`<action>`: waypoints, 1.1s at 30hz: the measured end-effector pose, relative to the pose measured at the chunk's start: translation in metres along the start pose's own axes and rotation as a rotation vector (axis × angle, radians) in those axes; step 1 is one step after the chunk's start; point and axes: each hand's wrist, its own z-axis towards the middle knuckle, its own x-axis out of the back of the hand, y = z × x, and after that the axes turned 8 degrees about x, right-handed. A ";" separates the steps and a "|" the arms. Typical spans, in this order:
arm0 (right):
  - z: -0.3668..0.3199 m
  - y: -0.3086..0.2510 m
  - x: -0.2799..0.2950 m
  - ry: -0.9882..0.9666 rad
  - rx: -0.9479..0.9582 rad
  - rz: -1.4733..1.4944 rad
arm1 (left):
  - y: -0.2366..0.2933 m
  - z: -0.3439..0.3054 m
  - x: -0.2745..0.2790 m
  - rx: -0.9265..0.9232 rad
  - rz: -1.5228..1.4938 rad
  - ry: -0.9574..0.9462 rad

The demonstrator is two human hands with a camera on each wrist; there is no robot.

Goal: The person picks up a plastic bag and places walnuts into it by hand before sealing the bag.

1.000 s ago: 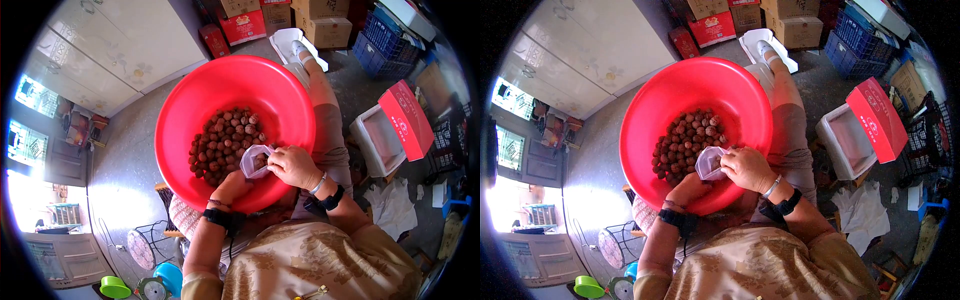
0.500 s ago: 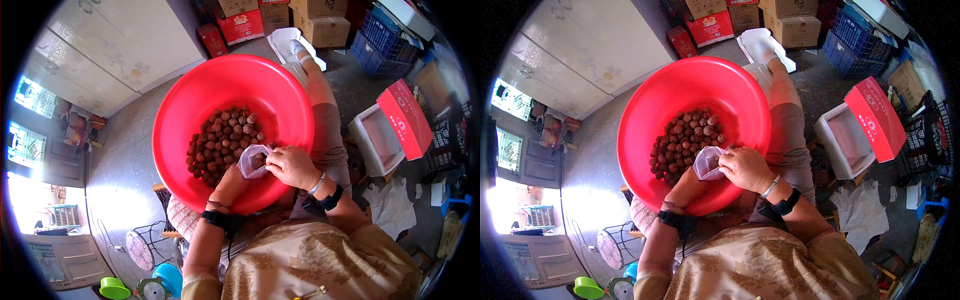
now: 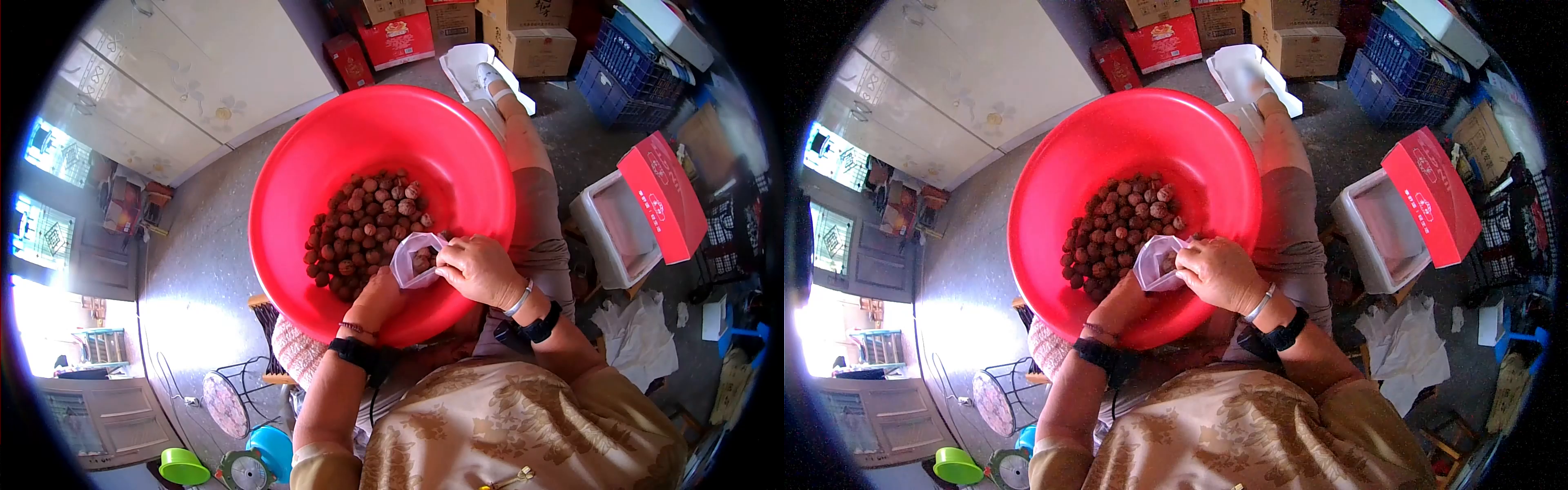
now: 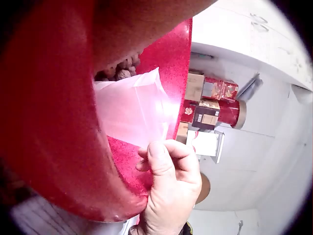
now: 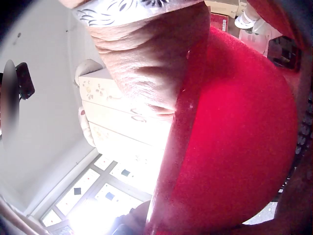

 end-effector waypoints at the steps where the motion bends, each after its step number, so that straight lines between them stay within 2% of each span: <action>1: 0.000 0.000 0.000 -0.001 0.001 0.001 | -0.006 0.002 -0.003 -0.021 0.062 -0.016; 5: 0.000 0.000 0.000 -0.009 0.004 -0.007 | -0.002 0.001 -0.003 -0.079 -0.023 0.027; 7: -0.001 0.000 0.000 0.011 0.006 -0.012 | 0.016 -0.003 0.010 0.076 0.009 -0.082; 8: 0.000 -0.001 0.001 0.010 0.006 -0.011 | 0.017 -0.003 0.013 0.077 0.009 -0.081; 10: 0.001 -0.001 0.002 0.001 -0.001 0.002 | 0.018 -0.003 0.016 0.126 0.084 -0.219; 14: 0.000 0.000 0.001 -0.002 0.003 -0.002 | 0.017 -0.004 0.013 0.168 0.045 -0.246; 16: 0.000 0.000 0.000 -0.006 0.011 -0.008 | 0.015 -0.004 0.013 0.168 0.143 -0.252; 20: 0.000 0.001 0.000 0.003 0.009 -0.001 | 0.017 -0.005 0.015 0.153 0.142 -0.265; 25: 0.000 0.002 0.000 -0.004 0.011 0.002 | 0.008 -0.004 0.013 0.229 0.107 -0.388; 28: 0.000 0.001 0.000 0.001 0.012 -0.006 | 0.022 -0.006 0.018 0.184 0.038 -0.334; 29: 0.000 0.001 -0.001 0.001 0.012 -0.005 | 0.018 -0.006 0.015 0.185 0.037 -0.334; 31: 0.000 0.002 -0.002 0.040 0.015 -0.014 | 0.006 -0.005 0.009 0.067 -0.035 -0.310; 33: 0.000 0.002 -0.002 0.040 0.016 -0.014 | 0.004 -0.006 0.008 0.075 -0.034 -0.313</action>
